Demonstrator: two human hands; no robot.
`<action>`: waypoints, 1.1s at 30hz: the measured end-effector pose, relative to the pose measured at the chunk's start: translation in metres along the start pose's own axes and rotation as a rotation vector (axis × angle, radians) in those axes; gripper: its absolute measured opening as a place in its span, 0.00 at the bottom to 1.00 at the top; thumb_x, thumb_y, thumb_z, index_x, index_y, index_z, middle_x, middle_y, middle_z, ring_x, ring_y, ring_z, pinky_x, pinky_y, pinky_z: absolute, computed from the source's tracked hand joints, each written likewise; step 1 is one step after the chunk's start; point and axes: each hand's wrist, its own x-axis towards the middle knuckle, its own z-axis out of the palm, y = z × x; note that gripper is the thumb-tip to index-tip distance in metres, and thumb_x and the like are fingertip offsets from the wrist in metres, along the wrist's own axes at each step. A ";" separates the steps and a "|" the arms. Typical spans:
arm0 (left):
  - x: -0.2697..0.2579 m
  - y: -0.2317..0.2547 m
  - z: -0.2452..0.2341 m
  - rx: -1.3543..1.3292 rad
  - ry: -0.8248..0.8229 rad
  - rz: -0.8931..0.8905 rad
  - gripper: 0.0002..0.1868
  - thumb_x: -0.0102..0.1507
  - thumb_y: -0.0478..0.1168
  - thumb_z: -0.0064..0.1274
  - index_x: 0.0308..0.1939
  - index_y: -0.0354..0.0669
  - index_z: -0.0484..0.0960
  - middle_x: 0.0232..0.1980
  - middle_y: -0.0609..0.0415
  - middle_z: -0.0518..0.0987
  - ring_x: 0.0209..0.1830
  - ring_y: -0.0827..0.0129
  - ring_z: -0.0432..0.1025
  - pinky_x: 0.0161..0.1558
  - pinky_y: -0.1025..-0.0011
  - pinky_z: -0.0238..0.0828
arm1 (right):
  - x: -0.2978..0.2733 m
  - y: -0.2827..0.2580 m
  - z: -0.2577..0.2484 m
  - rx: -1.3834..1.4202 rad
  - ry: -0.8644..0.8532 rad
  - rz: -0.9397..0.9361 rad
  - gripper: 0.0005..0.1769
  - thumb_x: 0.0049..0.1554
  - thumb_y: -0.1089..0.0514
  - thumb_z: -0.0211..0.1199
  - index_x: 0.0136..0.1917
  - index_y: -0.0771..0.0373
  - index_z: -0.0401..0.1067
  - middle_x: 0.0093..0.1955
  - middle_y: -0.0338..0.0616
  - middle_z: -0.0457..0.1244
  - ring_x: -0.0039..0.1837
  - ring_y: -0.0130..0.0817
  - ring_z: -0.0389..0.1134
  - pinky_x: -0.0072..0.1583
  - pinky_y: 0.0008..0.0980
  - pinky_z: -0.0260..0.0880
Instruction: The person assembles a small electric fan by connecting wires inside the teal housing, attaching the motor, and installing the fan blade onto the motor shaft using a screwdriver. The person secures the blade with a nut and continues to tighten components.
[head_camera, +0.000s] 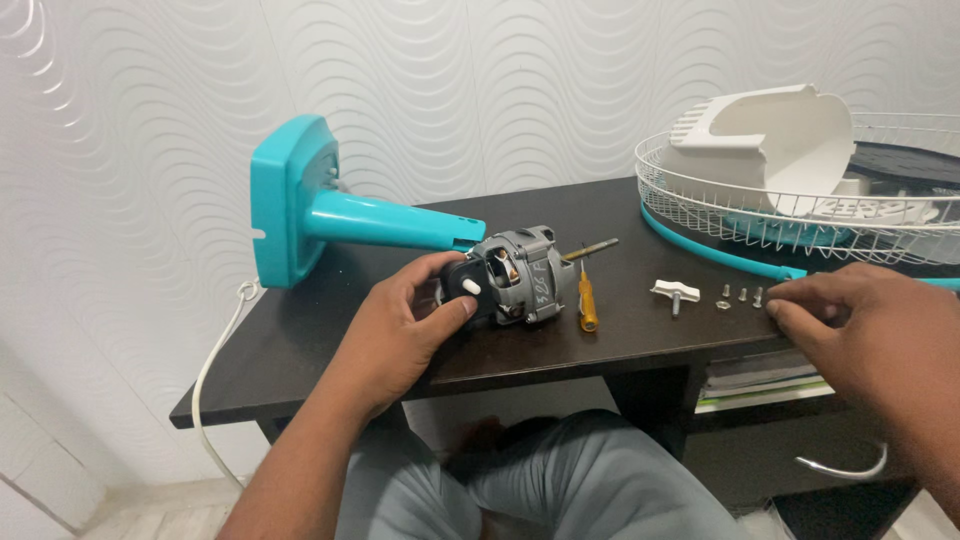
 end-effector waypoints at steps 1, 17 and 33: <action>0.000 0.001 0.000 -0.005 -0.001 0.004 0.27 0.58 0.45 0.58 0.61 0.47 0.80 0.51 0.54 0.85 0.52 0.72 0.77 0.57 0.72 0.69 | 0.001 0.000 0.000 0.009 0.024 -0.004 0.16 0.64 0.41 0.60 0.60 0.42 0.81 0.51 0.38 0.71 0.47 0.29 0.73 0.50 0.29 0.75; 0.002 -0.004 0.001 -0.034 -0.008 0.049 0.26 0.59 0.44 0.57 0.62 0.46 0.79 0.53 0.52 0.85 0.54 0.70 0.78 0.57 0.70 0.70 | -0.061 -0.069 -0.043 0.964 0.121 -0.171 0.09 0.57 0.55 0.66 0.49 0.59 0.80 0.41 0.39 0.73 0.41 0.29 0.75 0.44 0.29 0.74; 0.000 -0.007 -0.001 -0.091 -0.021 0.112 0.25 0.59 0.44 0.57 0.60 0.43 0.79 0.49 0.53 0.84 0.46 0.71 0.79 0.50 0.72 0.75 | -0.038 -0.161 -0.071 0.992 0.344 -0.776 0.11 0.47 0.56 0.77 0.46 0.54 0.84 0.38 0.42 0.68 0.48 0.36 0.67 0.46 0.35 0.67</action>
